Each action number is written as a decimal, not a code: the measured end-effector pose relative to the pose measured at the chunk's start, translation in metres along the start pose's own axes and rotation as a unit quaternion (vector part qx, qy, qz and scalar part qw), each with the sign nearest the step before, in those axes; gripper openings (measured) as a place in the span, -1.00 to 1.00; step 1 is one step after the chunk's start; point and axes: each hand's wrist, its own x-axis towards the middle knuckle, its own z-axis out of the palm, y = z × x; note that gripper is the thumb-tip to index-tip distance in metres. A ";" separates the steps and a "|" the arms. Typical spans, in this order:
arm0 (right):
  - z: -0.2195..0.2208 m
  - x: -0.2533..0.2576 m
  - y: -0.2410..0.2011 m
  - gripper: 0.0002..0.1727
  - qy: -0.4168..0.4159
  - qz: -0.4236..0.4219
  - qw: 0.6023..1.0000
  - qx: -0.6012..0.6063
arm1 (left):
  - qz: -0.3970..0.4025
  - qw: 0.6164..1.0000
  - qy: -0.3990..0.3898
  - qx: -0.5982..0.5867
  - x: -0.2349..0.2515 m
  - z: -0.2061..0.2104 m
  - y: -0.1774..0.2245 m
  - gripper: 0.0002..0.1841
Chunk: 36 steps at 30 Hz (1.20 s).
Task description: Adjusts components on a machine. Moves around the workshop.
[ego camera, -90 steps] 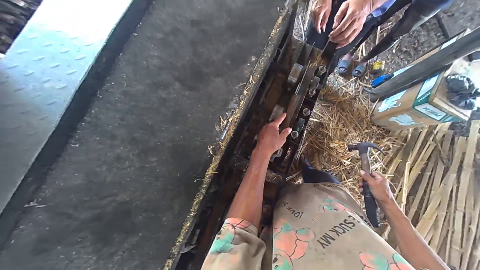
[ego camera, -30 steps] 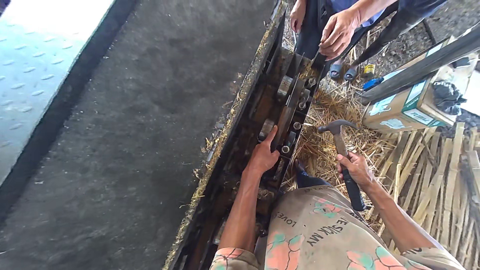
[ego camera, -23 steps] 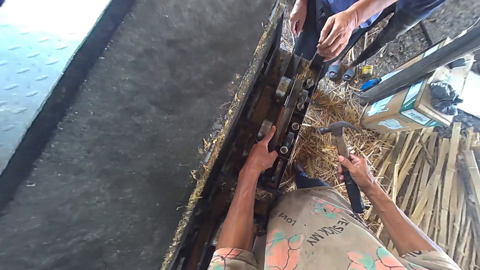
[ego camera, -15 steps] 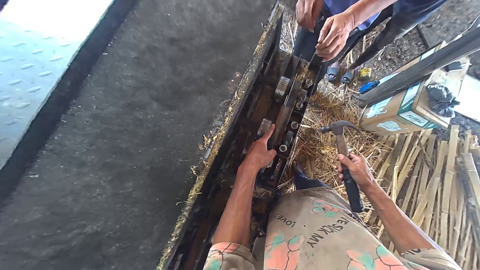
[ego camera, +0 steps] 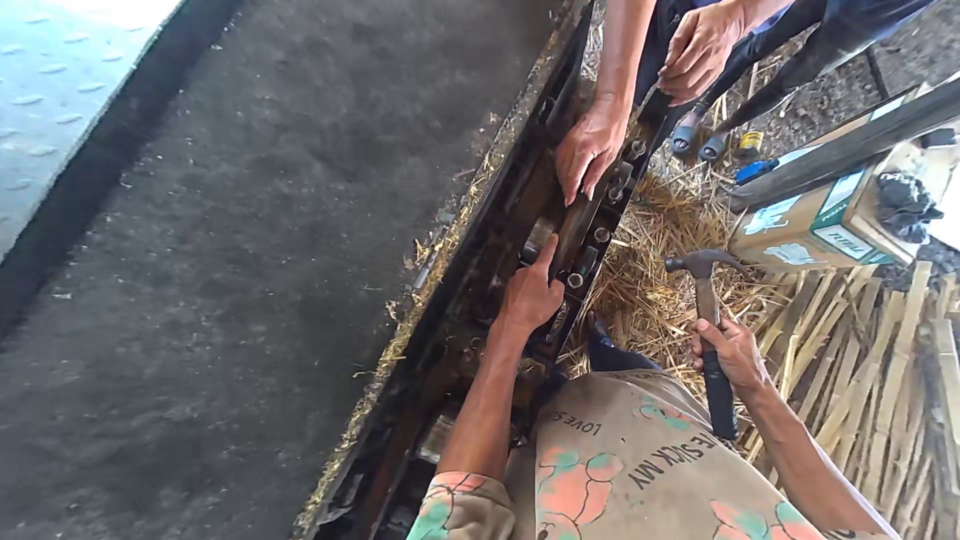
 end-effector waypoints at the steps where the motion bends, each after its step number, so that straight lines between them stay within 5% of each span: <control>1: -0.002 -0.001 0.002 -0.68 0.002 0.003 1.000 0.000 | 0.006 1.000 0.007 -0.001 -0.001 -0.001 0.000 -0.18; 11: -0.011 -0.005 0.006 -0.68 0.008 0.012 1.000 -0.016 | 0.042 0.996 0.055 0.052 -0.008 0.006 0.000 -0.26; 22: -0.014 -0.008 0.001 -0.68 0.000 0.004 0.999 -0.045 | 0.011 0.997 0.070 0.028 -0.038 -0.061 0.015 -0.34; 28: -0.012 -0.006 0.000 -0.68 -0.001 0.000 0.999 -0.054 | 0.008 0.998 0.069 -0.001 -0.036 -0.063 0.014 -0.40; 36: -0.013 -0.007 0.000 -0.67 -0.003 0.002 0.998 -0.064 | -0.012 0.970 -0.005 -0.242 -0.036 -0.047 -0.009 -0.58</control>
